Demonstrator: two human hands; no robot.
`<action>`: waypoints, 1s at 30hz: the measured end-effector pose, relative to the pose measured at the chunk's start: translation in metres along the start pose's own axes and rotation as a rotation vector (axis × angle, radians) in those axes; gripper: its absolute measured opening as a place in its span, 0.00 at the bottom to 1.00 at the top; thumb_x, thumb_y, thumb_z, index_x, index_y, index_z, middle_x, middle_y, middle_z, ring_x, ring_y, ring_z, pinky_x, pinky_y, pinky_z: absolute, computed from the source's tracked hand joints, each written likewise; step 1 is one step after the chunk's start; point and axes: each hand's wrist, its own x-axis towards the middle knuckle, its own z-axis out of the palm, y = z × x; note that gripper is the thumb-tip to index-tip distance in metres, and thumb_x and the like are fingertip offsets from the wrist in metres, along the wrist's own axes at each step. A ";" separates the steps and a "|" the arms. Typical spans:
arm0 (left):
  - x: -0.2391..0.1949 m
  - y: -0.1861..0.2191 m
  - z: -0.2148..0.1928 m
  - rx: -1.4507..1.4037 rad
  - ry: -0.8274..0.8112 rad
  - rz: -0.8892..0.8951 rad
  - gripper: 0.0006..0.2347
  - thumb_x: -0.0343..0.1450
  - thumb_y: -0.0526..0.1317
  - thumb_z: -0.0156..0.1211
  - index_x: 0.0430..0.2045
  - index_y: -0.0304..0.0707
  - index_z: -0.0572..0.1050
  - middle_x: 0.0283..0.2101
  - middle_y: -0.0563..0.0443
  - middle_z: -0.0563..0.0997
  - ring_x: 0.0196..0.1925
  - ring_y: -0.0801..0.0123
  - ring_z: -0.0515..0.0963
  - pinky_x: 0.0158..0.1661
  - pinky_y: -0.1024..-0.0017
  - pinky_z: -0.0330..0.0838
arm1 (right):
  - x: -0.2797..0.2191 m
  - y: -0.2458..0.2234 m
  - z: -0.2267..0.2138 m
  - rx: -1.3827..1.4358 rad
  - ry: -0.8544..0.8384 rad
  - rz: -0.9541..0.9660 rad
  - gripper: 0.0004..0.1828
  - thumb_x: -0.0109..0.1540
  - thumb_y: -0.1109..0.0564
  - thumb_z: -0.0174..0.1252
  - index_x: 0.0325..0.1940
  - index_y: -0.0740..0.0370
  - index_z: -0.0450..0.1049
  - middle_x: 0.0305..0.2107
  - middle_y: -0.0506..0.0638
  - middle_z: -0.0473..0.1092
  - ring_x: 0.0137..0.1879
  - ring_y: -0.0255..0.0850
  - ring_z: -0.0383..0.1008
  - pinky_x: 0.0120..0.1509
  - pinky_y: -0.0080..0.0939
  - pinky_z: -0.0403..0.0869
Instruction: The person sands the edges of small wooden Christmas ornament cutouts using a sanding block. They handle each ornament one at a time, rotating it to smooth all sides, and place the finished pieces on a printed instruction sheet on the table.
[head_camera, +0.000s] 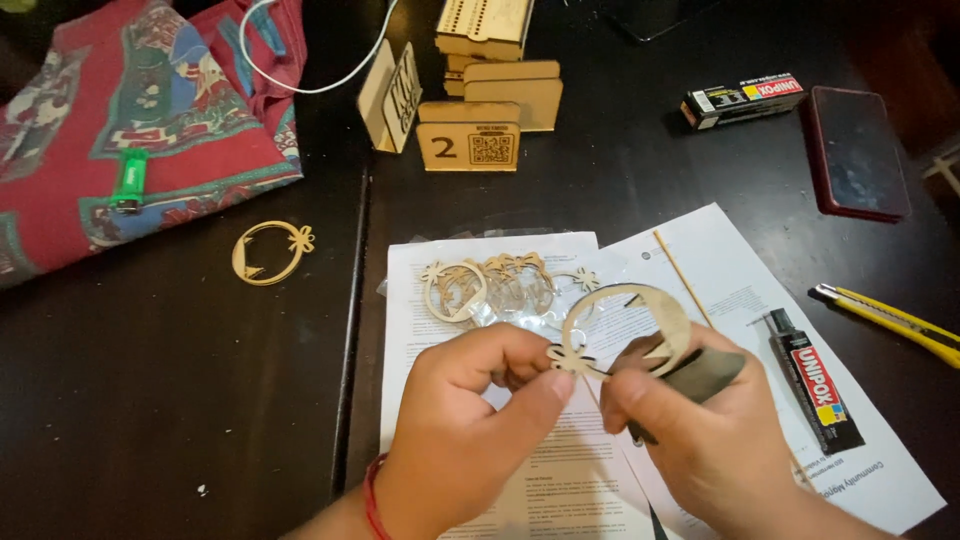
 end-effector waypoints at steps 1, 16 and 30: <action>0.002 -0.001 -0.001 0.003 0.004 0.002 0.05 0.65 0.37 0.64 0.19 0.39 0.76 0.20 0.59 0.74 0.25 0.76 0.71 0.29 0.74 0.69 | 0.001 0.005 -0.007 0.003 -0.005 -0.003 0.09 0.50 0.65 0.59 0.14 0.68 0.73 0.10 0.55 0.71 0.19 0.41 0.68 0.25 0.40 0.66; 0.019 -0.012 -0.017 0.085 -0.060 0.159 0.08 0.72 0.45 0.50 0.26 0.44 0.71 0.25 0.60 0.73 0.29 0.75 0.69 0.35 0.73 0.67 | 0.029 0.020 -0.013 -0.548 -0.213 0.165 0.15 0.47 0.63 0.77 0.13 0.75 0.78 0.13 0.58 0.80 0.25 0.44 0.76 0.36 0.42 0.70; 0.032 -0.022 0.003 0.306 -0.011 0.580 0.12 0.75 0.45 0.52 0.41 0.35 0.78 0.34 0.49 0.83 0.34 0.67 0.82 0.40 0.70 0.76 | 0.040 -0.006 -0.014 -0.531 -0.156 -0.072 0.08 0.55 0.56 0.70 0.25 0.58 0.79 0.18 0.43 0.69 0.28 0.33 0.63 0.33 0.35 0.64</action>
